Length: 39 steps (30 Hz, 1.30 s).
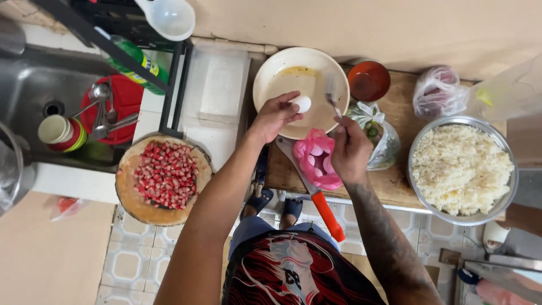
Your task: Cracking several eggs into a bowl and whisking them thoroughly with a fork.
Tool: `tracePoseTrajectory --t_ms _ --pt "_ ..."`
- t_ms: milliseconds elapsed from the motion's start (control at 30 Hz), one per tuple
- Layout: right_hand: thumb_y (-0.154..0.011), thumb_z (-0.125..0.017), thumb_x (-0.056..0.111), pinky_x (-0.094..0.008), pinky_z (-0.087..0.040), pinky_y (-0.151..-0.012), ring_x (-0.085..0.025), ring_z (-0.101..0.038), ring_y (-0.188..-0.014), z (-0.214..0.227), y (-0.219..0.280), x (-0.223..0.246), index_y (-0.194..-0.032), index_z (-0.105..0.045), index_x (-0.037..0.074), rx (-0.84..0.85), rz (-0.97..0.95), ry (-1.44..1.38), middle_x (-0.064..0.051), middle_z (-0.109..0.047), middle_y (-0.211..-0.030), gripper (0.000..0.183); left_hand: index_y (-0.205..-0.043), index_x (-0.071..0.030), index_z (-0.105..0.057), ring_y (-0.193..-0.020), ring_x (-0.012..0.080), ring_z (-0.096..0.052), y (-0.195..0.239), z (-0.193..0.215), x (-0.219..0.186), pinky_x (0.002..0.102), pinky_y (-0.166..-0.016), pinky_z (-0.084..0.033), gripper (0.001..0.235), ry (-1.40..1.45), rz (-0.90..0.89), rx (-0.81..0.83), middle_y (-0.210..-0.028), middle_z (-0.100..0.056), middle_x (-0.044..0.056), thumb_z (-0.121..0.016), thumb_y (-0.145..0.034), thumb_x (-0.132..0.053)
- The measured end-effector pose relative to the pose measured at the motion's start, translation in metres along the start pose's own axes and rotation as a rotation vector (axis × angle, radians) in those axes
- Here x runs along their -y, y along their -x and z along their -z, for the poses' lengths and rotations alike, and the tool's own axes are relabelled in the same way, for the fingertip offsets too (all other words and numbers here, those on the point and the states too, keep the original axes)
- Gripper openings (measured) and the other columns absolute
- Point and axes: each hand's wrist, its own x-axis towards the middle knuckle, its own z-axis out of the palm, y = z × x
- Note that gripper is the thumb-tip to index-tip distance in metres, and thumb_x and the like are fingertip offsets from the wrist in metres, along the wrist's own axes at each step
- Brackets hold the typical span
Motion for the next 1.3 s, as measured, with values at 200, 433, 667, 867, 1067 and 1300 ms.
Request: tracePoseTrajectory --t_ms 200,433,667,867,1067,1300 --pt "-0.086 -0.05 0.003 -0.044 -0.046 -0.059 -0.041 -0.059 -0.069 -0.019 0.004 -0.01 -0.1 -0.063 0.001 0.14 -0.016 0.01 -0.019 -0.062 -0.072 0.019 -0.112 -0.005 -0.058 -0.072 0.0272 -0.067 0.006 0.004 -0.001 0.032 -0.074 -0.056 0.037 0.021 -0.001 -0.005 -0.087 -0.056 0.013 -0.069 -0.077 -0.005" --pt "-0.091 -0.044 0.003 -0.026 -0.042 -0.048 -0.015 -0.048 -0.047 -0.011 0.005 0.0 -0.103 -0.06 -0.008 -0.154 0.103 -0.179 -0.007 -0.051 -0.057 0.023 -0.112 -0.002 -0.057 -0.069 0.0253 -0.067 0.006 0.012 0.001 0.029 -0.07 -0.058 0.037 0.051 -0.037 0.014 -0.086 -0.056 0.01 -0.068 -0.077 -0.004" --pt "-0.086 -0.047 0.009 -0.048 -0.047 -0.061 -0.039 -0.061 -0.072 -0.028 0.009 -0.021 -0.093 -0.062 0.005 0.242 -0.083 0.215 -0.017 -0.064 -0.075 0.017 -0.113 -0.002 -0.057 -0.074 0.028 -0.066 -0.01 0.01 0.0 0.032 -0.073 -0.056 0.038 0.027 -0.009 -0.019 -0.096 -0.057 0.015 -0.067 -0.077 -0.003" --pt "-0.082 -0.055 0.008 -0.041 -0.046 -0.057 -0.035 -0.06 -0.064 -0.036 -0.027 -0.023 -0.094 -0.061 0.008 0.205 -0.164 0.065 -0.012 -0.06 -0.067 0.014 -0.107 -0.004 -0.061 -0.066 0.0257 -0.067 -0.017 0.005 -0.001 0.029 -0.066 -0.058 0.036 0.013 0.034 -0.054 -0.086 -0.058 0.01 -0.069 -0.073 -0.003" --pt "-0.07 -0.074 0.025 -0.024 -0.046 -0.053 -0.009 -0.054 -0.054 -0.066 -0.059 -0.07 -0.099 -0.064 0.027 0.511 -0.467 -0.038 0.001 -0.062 -0.066 0.031 -0.098 -0.004 -0.064 -0.065 0.0243 -0.067 -0.016 -0.007 -0.006 0.033 -0.064 -0.058 0.034 -0.092 0.037 -0.144 -0.074 -0.06 0.009 -0.075 -0.066 -0.006" --pt "-0.063 -0.076 0.015 -0.022 -0.045 -0.061 -0.011 -0.054 -0.064 -0.07 -0.067 -0.081 -0.095 -0.068 0.018 0.611 -0.544 -0.198 -0.006 -0.063 -0.07 0.033 -0.089 -0.005 -0.068 -0.068 0.019 -0.064 -0.017 -0.017 -0.019 0.027 -0.062 -0.055 0.039 -0.346 0.064 -0.25 -0.074 -0.065 0.011 -0.081 -0.053 -0.013"
